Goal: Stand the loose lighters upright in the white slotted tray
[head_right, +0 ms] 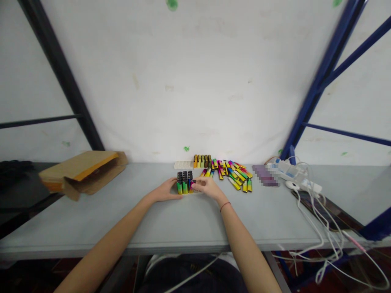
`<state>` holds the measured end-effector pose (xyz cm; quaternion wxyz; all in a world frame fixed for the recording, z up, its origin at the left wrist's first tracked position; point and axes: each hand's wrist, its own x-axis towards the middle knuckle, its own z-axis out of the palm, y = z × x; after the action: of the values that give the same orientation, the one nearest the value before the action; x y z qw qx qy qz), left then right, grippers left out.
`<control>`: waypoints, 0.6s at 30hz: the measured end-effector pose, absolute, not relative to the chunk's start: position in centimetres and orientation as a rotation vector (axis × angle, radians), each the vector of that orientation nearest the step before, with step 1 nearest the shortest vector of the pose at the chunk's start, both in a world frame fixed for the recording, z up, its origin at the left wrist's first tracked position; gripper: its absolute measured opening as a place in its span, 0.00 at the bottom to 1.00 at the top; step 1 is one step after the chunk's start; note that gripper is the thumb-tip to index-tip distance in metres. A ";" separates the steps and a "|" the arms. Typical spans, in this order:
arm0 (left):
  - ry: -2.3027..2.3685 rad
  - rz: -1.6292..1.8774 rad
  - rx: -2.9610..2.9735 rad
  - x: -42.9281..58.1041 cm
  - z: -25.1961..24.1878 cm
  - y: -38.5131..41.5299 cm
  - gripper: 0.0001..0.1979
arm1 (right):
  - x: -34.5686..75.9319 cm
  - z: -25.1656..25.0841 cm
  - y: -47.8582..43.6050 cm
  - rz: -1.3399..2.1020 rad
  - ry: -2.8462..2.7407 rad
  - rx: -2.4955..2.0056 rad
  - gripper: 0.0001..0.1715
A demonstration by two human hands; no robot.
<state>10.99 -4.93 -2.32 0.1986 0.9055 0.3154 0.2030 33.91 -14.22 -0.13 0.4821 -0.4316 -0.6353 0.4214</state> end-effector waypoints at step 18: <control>0.806 0.495 2.527 10.5 -2.5 -4.2 0.38 | 36.6 -3.5 -12.1 -0.223 -1.837 -1.986 0.27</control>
<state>10.50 -4.20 -2.53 0.2199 0.9137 0.2912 0.1789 36.59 -12.13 -3.50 0.2117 -0.7150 -0.6614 -0.0804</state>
